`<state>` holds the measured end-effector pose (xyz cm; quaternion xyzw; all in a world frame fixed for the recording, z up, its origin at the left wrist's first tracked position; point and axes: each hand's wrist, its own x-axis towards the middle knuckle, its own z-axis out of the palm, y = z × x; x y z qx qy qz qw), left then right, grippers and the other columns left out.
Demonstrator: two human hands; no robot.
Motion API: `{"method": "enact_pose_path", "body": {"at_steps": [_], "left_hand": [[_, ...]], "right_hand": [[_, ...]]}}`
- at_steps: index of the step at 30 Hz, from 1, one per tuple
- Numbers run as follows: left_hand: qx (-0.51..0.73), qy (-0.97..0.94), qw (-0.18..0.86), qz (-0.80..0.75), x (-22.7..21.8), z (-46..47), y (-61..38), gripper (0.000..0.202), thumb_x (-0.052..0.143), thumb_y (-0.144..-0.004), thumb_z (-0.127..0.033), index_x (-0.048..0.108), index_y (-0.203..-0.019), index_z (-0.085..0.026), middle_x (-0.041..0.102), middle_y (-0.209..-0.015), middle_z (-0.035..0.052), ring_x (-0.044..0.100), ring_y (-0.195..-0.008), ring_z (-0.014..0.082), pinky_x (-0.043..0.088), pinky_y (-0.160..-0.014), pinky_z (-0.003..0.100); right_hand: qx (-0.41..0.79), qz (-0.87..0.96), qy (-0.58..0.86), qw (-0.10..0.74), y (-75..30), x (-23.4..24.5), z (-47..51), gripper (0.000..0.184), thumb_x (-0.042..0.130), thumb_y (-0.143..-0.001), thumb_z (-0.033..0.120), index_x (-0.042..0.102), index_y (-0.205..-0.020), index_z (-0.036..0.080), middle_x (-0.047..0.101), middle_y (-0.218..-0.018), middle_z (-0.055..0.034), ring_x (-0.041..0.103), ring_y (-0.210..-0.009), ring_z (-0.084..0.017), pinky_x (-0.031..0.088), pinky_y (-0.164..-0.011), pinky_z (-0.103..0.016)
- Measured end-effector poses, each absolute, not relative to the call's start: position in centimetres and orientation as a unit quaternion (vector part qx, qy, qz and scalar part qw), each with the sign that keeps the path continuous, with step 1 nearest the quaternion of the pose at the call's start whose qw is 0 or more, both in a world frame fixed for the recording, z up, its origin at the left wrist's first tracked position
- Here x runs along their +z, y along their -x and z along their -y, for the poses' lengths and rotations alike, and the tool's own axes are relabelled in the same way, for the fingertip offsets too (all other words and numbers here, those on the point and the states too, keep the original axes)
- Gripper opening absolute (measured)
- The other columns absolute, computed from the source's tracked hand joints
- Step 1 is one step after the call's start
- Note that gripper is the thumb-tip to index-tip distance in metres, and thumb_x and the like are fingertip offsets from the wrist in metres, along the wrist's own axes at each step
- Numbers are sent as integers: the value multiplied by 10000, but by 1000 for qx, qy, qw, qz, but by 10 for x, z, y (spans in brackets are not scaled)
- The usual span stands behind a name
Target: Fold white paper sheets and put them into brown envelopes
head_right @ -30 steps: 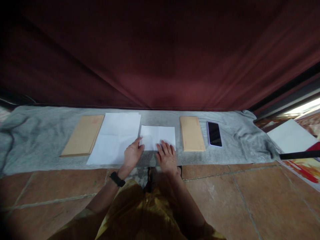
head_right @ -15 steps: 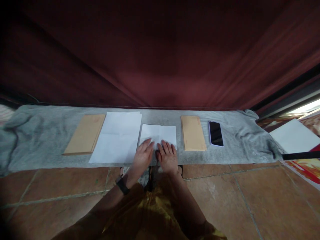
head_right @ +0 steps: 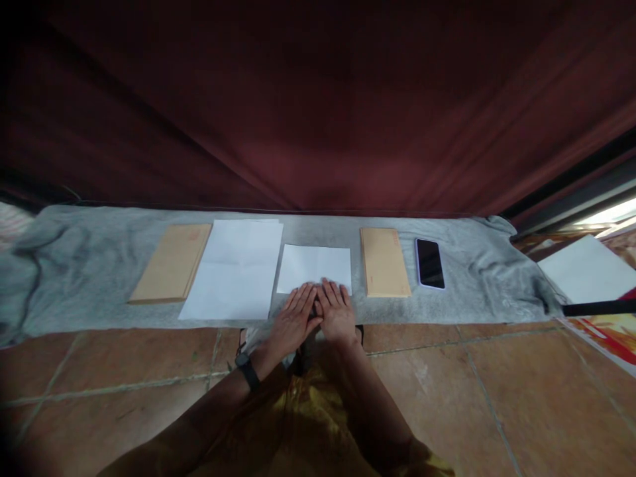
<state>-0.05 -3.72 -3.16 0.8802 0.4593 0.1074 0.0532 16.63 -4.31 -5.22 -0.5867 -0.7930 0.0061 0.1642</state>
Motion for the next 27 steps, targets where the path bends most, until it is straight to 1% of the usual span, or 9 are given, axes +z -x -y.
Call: {"method": "enact_pose_path", "body": {"at_steps": [6,13,18,24,27], "left_hand": [[95,-887,35,-450,-38,39,3,774,434,-989,-581,340,-1541,-46,305,-1634,202,216,-1545,290,216,-1268,478],[72,-896,13,-438,-41,39,7,787,463,-984,-553,302,-1553,-33,253,-1650,215,192,-1548,304,201,-1270,471],[62,-897,13,-437,-42,39,8,836,489,-967,-574,279,-1556,-20,241,-1648,235,178,-1550,313,203,-1269,479],[54,-889,6,-454,-43,43,12,887,503,-954,-589,236,-1564,-3,204,-1650,260,156,-1551,339,202,-1265,505],[50,-884,4,-465,-42,44,16,904,515,-947,-589,226,-1564,5,195,-1648,270,158,-1550,344,210,-1262,511]], "right_hand": [[-3,801,576,164,-172,-51,50,471,429,-1053,300,467,-1510,191,441,-1579,-87,400,-1463,-263,282,-1218,-490],[-5,801,577,158,-182,-50,58,491,437,-1049,321,455,-1520,182,418,-1592,-97,390,-1467,-264,268,-1223,-472],[-6,795,587,156,-189,-53,65,517,412,-1054,324,397,-1553,191,409,-1597,-103,375,-1477,-261,265,-1219,-481],[-15,787,597,153,-198,-56,73,517,379,-1066,344,395,-1550,162,395,-1604,-125,372,-1476,-261,269,-1211,-485],[-19,784,599,160,-203,-58,76,531,381,-1067,349,370,-1562,159,396,-1603,-125,375,-1472,-259,267,-1211,-483]]}}
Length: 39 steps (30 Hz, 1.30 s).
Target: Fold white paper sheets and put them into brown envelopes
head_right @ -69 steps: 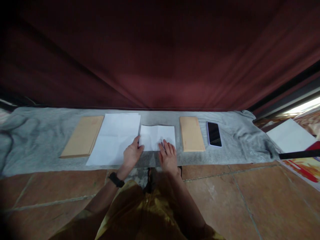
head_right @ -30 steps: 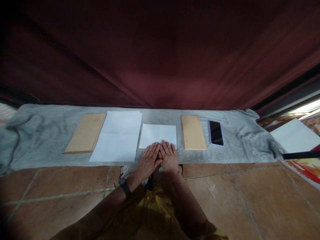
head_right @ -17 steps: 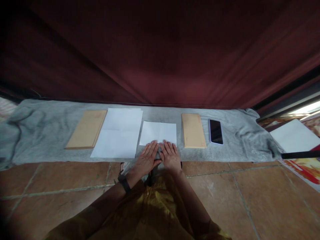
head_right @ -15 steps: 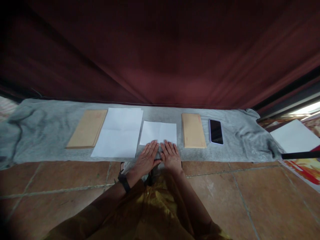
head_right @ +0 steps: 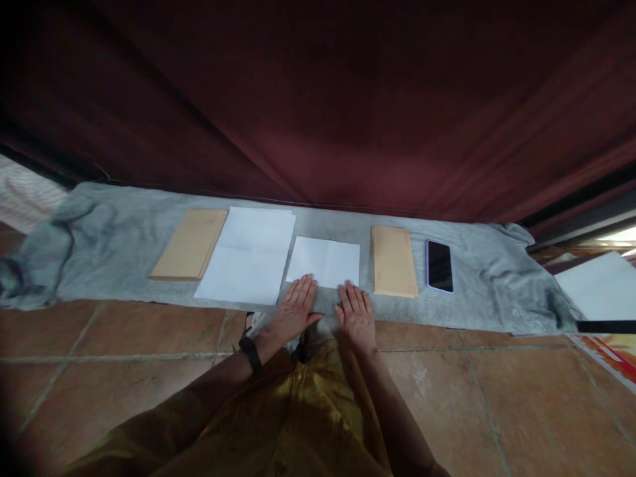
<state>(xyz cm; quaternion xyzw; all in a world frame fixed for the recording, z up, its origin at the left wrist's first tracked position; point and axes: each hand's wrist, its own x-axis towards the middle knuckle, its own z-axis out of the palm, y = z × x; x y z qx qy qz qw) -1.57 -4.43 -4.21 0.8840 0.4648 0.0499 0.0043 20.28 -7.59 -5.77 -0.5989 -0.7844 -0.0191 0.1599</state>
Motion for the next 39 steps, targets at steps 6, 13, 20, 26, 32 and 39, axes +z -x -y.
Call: {"method": "enact_pose_path", "body": {"at_steps": [6,13,20,26,32,39], "left_hand": [[46,-871,-5,-490,-40,48,22,949,550,-927,-605,230,-1553,32,175,-1641,298,131,-1546,375,215,-1257,534],[36,-853,-9,-520,-38,53,28,967,572,-925,-581,212,-1542,71,188,-1613,347,148,-1537,395,233,-1247,562],[59,-844,-6,-533,-35,53,34,870,538,-960,-496,214,-1548,57,249,-1601,333,209,-1531,371,242,-1241,573],[52,-843,-4,-536,-31,52,33,833,518,-968,-487,248,-1543,52,289,-1596,317,228,-1531,356,227,-1249,554],[50,-840,-18,-540,-32,52,32,820,534,-963,-494,297,-1530,48,271,-1607,307,219,-1533,361,224,-1252,542],[53,-842,-19,-536,-33,52,34,816,568,-950,-472,292,-1548,10,258,-1614,297,198,-1536,364,233,-1247,550]], "right_hand": [[-23,779,601,174,-212,-62,81,553,378,-1067,354,328,-1581,156,418,-1592,-124,365,-1475,-267,284,-1202,-483],[-21,768,612,186,-220,-61,88,571,363,-1069,367,292,-1594,154,426,-1585,-138,364,-1474,-277,297,-1200,-504],[-18,765,618,179,-223,-56,91,559,346,-1067,341,302,-1587,139,429,-1581,-146,365,-1475,-282,310,-1195,-503],[-11,754,629,187,-222,-55,91,552,354,-1068,334,309,-1584,141,428,-1581,-147,351,-1483,-279,307,-1199,-508],[-3,749,628,211,-190,-46,81,574,362,-1065,337,276,-1593,126,351,-1621,-165,271,-1522,-295,324,-1192,-530],[28,787,588,183,-142,-46,60,533,397,-1054,325,360,-1567,190,387,-1613,-101,321,-1505,-265,290,-1218,-505]]}}
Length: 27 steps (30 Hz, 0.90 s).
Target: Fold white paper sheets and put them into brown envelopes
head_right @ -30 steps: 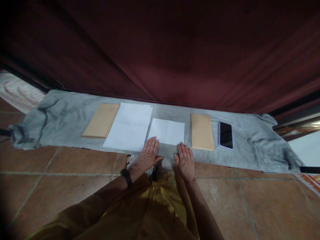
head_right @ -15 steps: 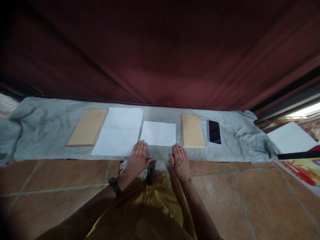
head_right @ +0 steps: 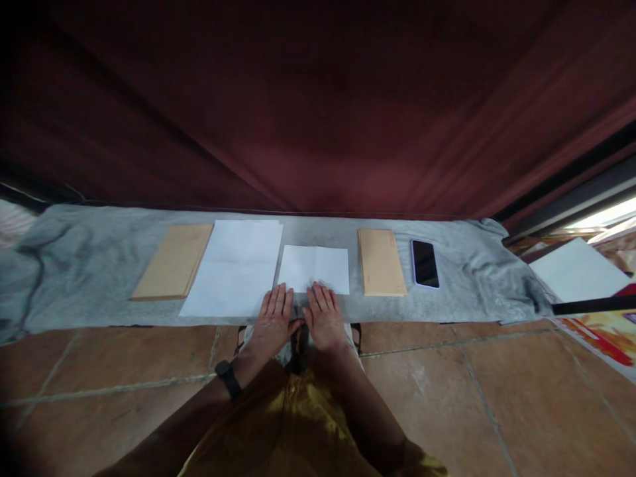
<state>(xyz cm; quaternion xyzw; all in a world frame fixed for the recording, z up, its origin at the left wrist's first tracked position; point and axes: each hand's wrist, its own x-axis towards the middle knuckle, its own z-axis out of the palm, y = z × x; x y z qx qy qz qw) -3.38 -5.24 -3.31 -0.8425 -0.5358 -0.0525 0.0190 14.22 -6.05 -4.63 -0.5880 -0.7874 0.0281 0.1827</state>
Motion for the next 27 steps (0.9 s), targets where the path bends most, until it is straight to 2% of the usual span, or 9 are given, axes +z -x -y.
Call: {"method": "enact_pose_path", "body": {"at_steps": [6,14,27], "left_hand": [[-43,837,21,545,-33,53,32,827,579,-946,-481,294,-1547,10,251,-1615,296,199,-1533,370,238,-1244,554],[-49,833,25,551,-33,55,32,804,559,-959,-500,326,-1536,10,260,-1605,310,237,-1522,377,260,-1233,549],[-55,828,28,557,-30,56,32,757,501,-981,-505,349,-1533,-10,313,-1596,282,284,-1512,362,267,-1225,562]], "right_hand": [[26,790,590,164,-146,-52,59,515,427,-1047,326,405,-1545,197,428,-1590,-90,380,-1474,-253,285,-1219,-492],[19,783,597,174,-163,-50,61,496,402,-1060,319,416,-1541,196,460,-1568,-81,396,-1466,-251,296,-1207,-475],[1,774,609,174,-189,-53,72,502,385,-1064,315,401,-1549,183,451,-1574,-94,384,-1467,-252,293,-1202,-472]]}}
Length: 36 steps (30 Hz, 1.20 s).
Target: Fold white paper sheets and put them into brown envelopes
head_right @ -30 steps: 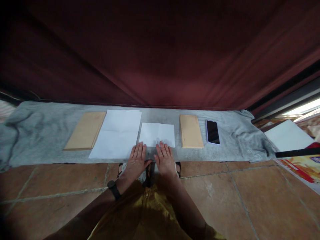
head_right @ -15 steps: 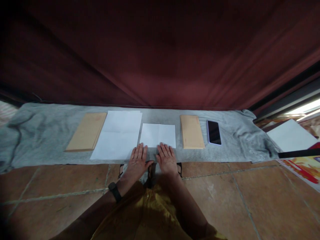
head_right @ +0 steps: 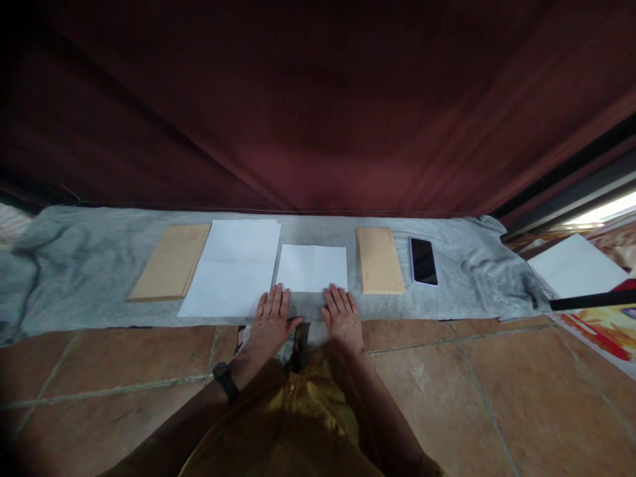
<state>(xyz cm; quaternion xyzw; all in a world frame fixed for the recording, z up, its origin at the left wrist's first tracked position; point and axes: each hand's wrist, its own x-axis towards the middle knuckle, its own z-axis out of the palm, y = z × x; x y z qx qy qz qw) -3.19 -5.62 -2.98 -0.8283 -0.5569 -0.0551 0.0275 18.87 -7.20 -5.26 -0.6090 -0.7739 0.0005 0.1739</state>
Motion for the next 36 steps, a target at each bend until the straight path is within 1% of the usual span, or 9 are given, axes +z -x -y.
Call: {"method": "enact_pose_path", "body": {"at_steps": [7,15,21,26,28,31,36], "left_hand": [[-55,825,29,562,-27,57,30,751,522,-976,-498,389,-1509,14,310,-1592,292,307,-1500,382,263,-1229,555],[-69,825,32,560,-32,57,31,744,460,-996,-516,367,-1524,0,306,-1599,279,288,-1509,376,261,-1224,573],[-75,822,35,563,-30,57,30,722,465,-996,-516,408,-1503,-5,337,-1593,268,313,-1500,373,271,-1223,560],[-77,817,32,570,-28,58,27,727,460,-996,-502,392,-1503,15,327,-1597,275,276,-1514,383,239,-1231,578],[-88,817,27,569,-26,58,22,731,453,-998,-492,356,-1522,9,316,-1608,261,251,-1525,369,236,-1236,575],[-102,838,1,536,-23,57,8,740,467,-993,-478,302,-1551,-22,310,-1625,225,237,-1537,328,251,-1245,540],[-113,872,-34,476,-20,55,-23,706,482,-989,-470,324,-1547,-66,333,-1631,175,240,-1540,287,254,-1257,496]], "right_hand": [[-8,760,625,176,-205,-54,80,509,391,-1064,321,397,-1548,165,453,-1572,-101,383,-1466,-255,293,-1201,-465],[-8,753,631,184,-215,-53,85,518,386,-1063,323,388,-1549,143,458,-1566,-119,397,-1456,-267,307,-1197,-481],[-9,751,635,182,-217,-53,86,511,382,-1065,310,393,-1542,129,455,-1568,-122,379,-1465,-271,299,-1202,-478],[-9,749,634,189,-217,-54,86,514,375,-1067,315,386,-1545,128,456,-1566,-130,376,-1468,-270,299,-1201,-484],[-7,748,636,191,-217,-54,87,514,372,-1067,312,384,-1547,132,458,-1565,-129,378,-1467,-269,300,-1201,-485],[-6,747,636,193,-216,-53,86,516,370,-1065,311,379,-1551,138,456,-1566,-127,378,-1468,-271,302,-1200,-490],[-7,749,633,197,-216,-55,86,526,363,-1063,312,360,-1562,146,446,-1574,-127,369,-1474,-270,294,-1203,-493]]}}
